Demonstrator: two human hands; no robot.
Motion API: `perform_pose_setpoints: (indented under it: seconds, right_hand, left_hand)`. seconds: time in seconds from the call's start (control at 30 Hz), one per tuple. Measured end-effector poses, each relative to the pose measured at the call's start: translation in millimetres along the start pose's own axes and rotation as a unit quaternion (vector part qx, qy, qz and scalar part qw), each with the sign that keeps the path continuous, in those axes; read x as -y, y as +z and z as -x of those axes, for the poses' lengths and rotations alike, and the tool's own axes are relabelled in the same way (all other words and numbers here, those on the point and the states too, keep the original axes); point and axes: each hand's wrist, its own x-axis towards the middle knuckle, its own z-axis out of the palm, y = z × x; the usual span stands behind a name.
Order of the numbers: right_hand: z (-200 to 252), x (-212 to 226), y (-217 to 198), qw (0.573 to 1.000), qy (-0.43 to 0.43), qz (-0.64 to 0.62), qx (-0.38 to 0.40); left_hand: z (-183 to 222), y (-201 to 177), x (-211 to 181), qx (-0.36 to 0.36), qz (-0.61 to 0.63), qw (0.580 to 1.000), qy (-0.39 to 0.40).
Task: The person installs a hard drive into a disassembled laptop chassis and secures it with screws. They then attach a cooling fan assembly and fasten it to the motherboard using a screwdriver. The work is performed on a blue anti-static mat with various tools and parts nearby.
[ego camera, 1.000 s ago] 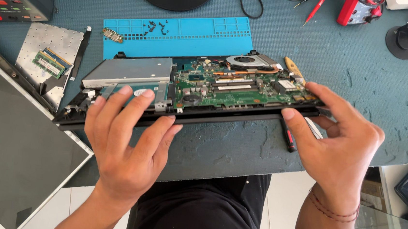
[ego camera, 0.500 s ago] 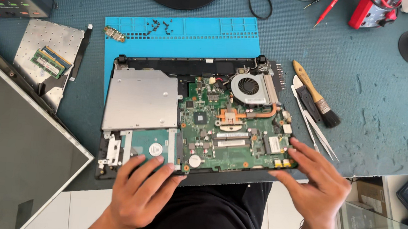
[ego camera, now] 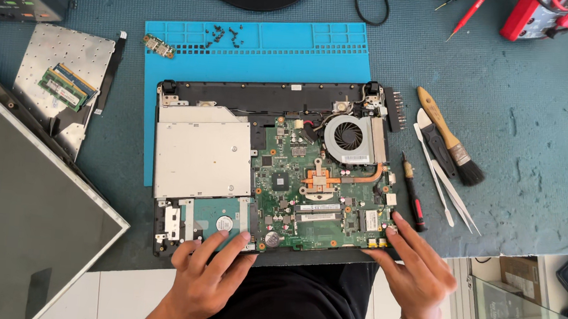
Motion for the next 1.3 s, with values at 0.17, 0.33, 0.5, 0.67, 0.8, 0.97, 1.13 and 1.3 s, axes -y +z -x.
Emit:
perform_pose_setpoints:
  seconds: [0.17, 0.33, 0.5, 0.67, 0.8, 0.97, 1.13, 1.3]
  right_hand:
    - [-8.5, 1.2, -4.1, 1.000, -0.016, -0.006, 0.025]
    - [-15.2, 1.9, -6.1, 0.999, -0.013, -0.012, 0.049]
    - [-18.6, 0.4, -5.4, 0.998, -0.020, -0.013, 0.066]
    - [-21.5, 0.1, -4.0, 0.997, -0.004, -0.025, 0.079]
    - [-25.0, -0.9, -2.8, 0.996, 0.008, -0.041, 0.078]
    - [-25.9, -11.4, -15.0, 0.989, 0.071, -0.070, 0.105]
    - [-35.8, -28.0, -10.1, 0.985, 0.154, 0.066, 0.048]
    - [-45.6, -35.3, 8.3, 0.961, 0.237, 0.114, 0.082]
  left_hand:
    - [7.3, -1.2, 3.1, 0.037, 0.021, 0.999, 0.008]
    - [-1.6, -12.6, 12.5, 0.104, 0.040, 0.993, 0.042]
    - [-9.9, -18.8, 18.5, 0.129, 0.053, 0.987, 0.074]
    - [-15.2, -19.3, 22.5, 0.144, 0.107, 0.980, 0.087]
    - [-32.2, -19.7, 25.7, 0.143, 0.163, 0.973, 0.084]
    - [-56.9, -24.3, 28.1, 0.180, 0.211, 0.960, 0.035]
    - [-82.9, -17.5, 29.4, 0.137, 0.260, 0.956, 0.001]
    - [-100.7, -6.0, 30.8, 0.105, 0.174, 0.975, -0.091]
